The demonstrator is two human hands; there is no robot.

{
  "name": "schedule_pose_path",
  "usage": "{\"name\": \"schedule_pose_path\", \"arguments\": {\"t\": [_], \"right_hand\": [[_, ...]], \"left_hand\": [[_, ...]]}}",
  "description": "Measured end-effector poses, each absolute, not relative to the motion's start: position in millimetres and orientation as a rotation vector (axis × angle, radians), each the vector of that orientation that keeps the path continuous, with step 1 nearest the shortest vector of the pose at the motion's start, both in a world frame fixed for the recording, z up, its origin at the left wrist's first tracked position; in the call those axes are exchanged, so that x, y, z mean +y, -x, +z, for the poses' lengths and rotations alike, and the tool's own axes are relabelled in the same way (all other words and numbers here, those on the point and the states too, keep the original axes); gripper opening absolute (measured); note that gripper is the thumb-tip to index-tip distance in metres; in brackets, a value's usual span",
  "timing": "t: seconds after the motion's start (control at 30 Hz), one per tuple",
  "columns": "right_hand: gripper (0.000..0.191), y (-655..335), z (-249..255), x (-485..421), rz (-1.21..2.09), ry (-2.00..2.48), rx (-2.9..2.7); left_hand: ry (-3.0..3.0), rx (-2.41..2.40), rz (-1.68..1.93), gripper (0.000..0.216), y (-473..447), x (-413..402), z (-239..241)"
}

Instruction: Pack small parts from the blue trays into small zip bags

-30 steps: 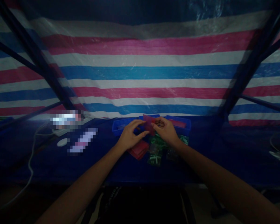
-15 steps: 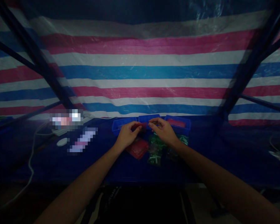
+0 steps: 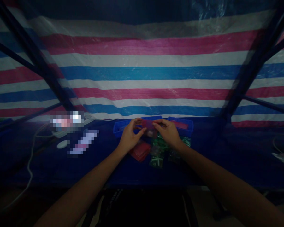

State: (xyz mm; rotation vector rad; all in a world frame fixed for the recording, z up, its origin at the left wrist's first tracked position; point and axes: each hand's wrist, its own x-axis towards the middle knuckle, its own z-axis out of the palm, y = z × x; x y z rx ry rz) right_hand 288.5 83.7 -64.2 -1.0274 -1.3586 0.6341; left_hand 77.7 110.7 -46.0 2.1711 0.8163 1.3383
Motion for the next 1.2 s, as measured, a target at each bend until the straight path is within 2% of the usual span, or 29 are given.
{"name": "schedule_pose_path", "arguments": {"t": [0.17, 0.33, 0.47, 0.67, 0.77, 0.9, 0.97, 1.07, 1.2], "right_hand": [[0.033, -290.7, -61.7, 82.9, 0.666, 1.043, -1.21], [0.034, -276.1, -54.8, 70.0, 0.787, 0.954, -1.348], [0.035, -269.9, -54.0, 64.4, 0.868, 0.892, -1.421], [0.041, -276.1, -53.5, 64.5, 0.402, 1.08, -1.41], [0.052, -278.4, -53.4, 66.3, 0.37, 1.038, -1.425], [0.037, -280.8, -57.2, 70.5, 0.619, 1.005, -1.466], [0.033, -284.5, -57.6, 72.9, 0.639, 1.026, -1.458], [0.032, -298.0, -53.6, 78.1, 0.5, 1.064, -1.391], [0.033, -330.2, -42.7, 86.7, 0.122, 1.191, -1.343]], "left_hand": [[-2.342, 0.779, 1.285, 0.032, -77.9, 103.2, -41.6], [-2.469, 0.73, 1.132, 0.04, -81.8, 97.4, -44.3], [-2.459, 0.878, 1.152, 0.021, -78.2, 105.9, -47.6], [-2.337, 0.899, 1.223, 0.025, -74.1, 109.5, -44.0], [-2.343, 0.798, 1.158, 0.025, -76.4, 105.9, -43.7], [-2.348, 0.756, 1.115, 0.022, -78.9, 103.9, -45.7], [-2.317, 0.778, 1.158, 0.024, -78.7, 104.8, -46.4], [-2.322, 0.798, 1.176, 0.038, -77.1, 107.6, -47.3], [-2.441, 0.845, 1.147, 0.036, -75.4, 111.4, -50.0]]}}
